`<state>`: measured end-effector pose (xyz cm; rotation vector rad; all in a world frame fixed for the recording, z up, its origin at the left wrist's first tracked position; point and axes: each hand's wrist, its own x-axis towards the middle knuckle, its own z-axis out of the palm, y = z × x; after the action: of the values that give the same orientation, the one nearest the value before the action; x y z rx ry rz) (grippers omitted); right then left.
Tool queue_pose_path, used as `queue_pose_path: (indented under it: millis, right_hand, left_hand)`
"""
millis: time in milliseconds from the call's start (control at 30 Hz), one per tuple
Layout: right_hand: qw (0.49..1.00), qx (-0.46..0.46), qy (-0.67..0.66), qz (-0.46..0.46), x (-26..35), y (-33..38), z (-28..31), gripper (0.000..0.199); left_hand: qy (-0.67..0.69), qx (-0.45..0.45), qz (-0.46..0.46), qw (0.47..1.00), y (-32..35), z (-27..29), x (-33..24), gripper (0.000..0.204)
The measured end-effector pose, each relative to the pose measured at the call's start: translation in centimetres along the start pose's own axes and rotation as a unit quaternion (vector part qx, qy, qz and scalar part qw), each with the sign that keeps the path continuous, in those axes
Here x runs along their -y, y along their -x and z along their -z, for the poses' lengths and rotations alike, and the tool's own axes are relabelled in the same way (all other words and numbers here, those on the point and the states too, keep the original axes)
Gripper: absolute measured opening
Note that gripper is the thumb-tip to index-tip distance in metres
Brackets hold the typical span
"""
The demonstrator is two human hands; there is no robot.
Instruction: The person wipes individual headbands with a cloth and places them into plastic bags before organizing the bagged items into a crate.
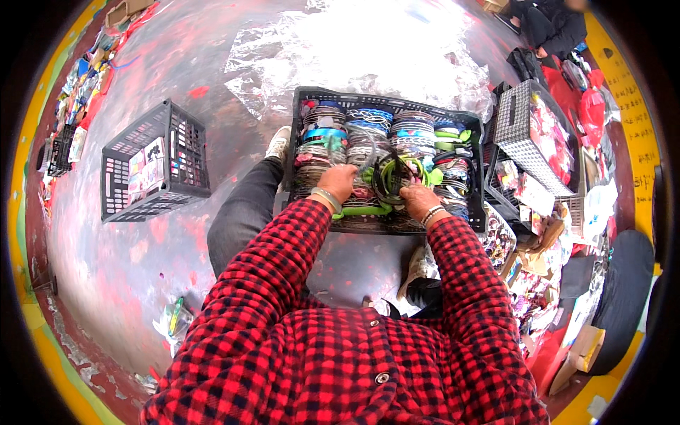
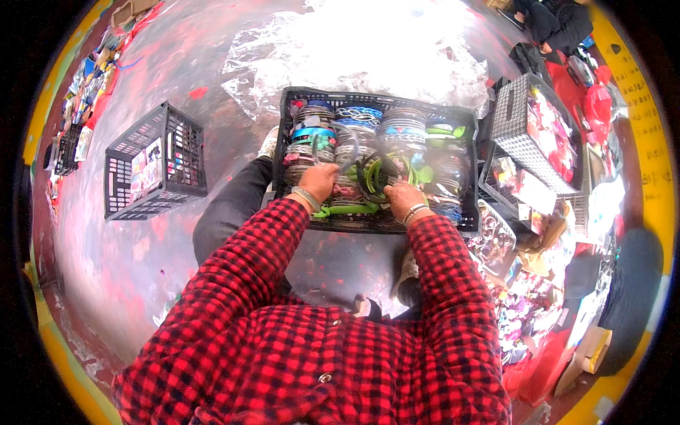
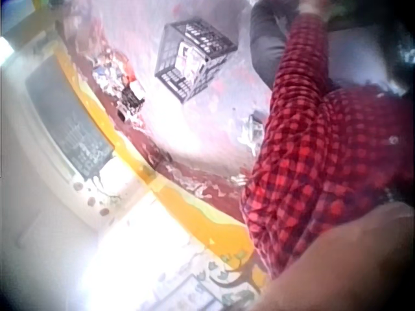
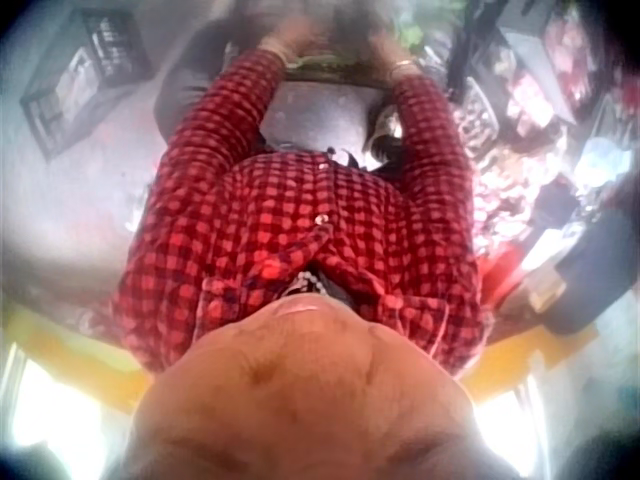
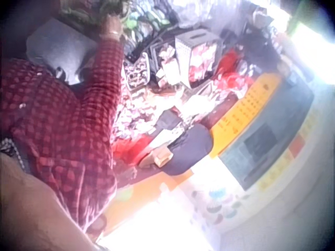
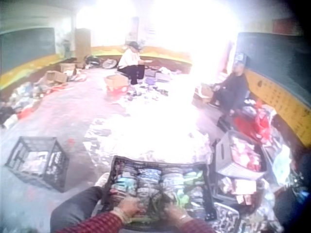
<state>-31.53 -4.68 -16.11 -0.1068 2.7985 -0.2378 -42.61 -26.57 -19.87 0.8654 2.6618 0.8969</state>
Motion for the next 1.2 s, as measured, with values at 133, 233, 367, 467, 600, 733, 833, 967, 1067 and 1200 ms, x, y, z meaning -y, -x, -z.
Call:
queue_pose_path:
  millis: [133,233,367,467,600,733,833,967,1067,1200]
  right_hand:
    - [0.990,0.132,-0.017,-0.053,1.5,1.0,2.9,0.023]
    - [0.981,0.192,0.010,0.003,1.0,0.5,2.9,0.025]
    - [0.986,-0.132,-0.099,-0.026,0.9,-0.9,6.9,0.024]
    - [0.926,-0.215,-0.304,-0.067,2.5,-3.1,11.3,0.056]
    - [0.904,-0.158,-0.397,-0.015,2.8,-6.4,11.5,0.052]
    - [0.889,-0.122,-0.440,-0.032,2.0,-10.3,8.6,0.023]
    - [0.803,-0.100,-0.586,-0.048,2.9,-11.7,9.2,0.016]
    - [0.744,-0.143,-0.650,-0.059,4.1,-13.5,9.5,0.015]
    - [0.712,-0.160,-0.682,-0.041,3.8,-15.8,7.8,0.014]
    - [0.729,-0.149,-0.666,-0.051,3.6,-18.2,6.1,0.016]
  left_hand:
    - [0.129,-0.110,0.076,0.983,-0.9,2.2,0.6,0.022]
    - [0.225,-0.134,0.077,0.962,-1.4,3.6,1.0,0.024]
    - [0.329,-0.070,0.090,0.937,-2.0,7.4,-0.2,0.020]
    - [0.336,0.004,0.005,0.942,-2.4,10.7,-1.5,0.018]
    - [0.328,0.132,-0.031,0.935,-3.5,14.7,-2.2,0.012]
    - [0.324,0.156,-0.053,0.932,-6.6,16.9,0.2,0.020]
    - [0.354,0.062,-0.010,0.933,-8.6,17.8,2.3,0.039]
    - [0.418,0.154,0.050,0.894,-9.9,16.3,4.6,0.026]
    - [0.459,0.136,0.053,0.877,-11.2,14.8,5.9,0.016]
    - [0.467,0.089,0.065,0.877,-12.8,13.8,7.9,0.010]
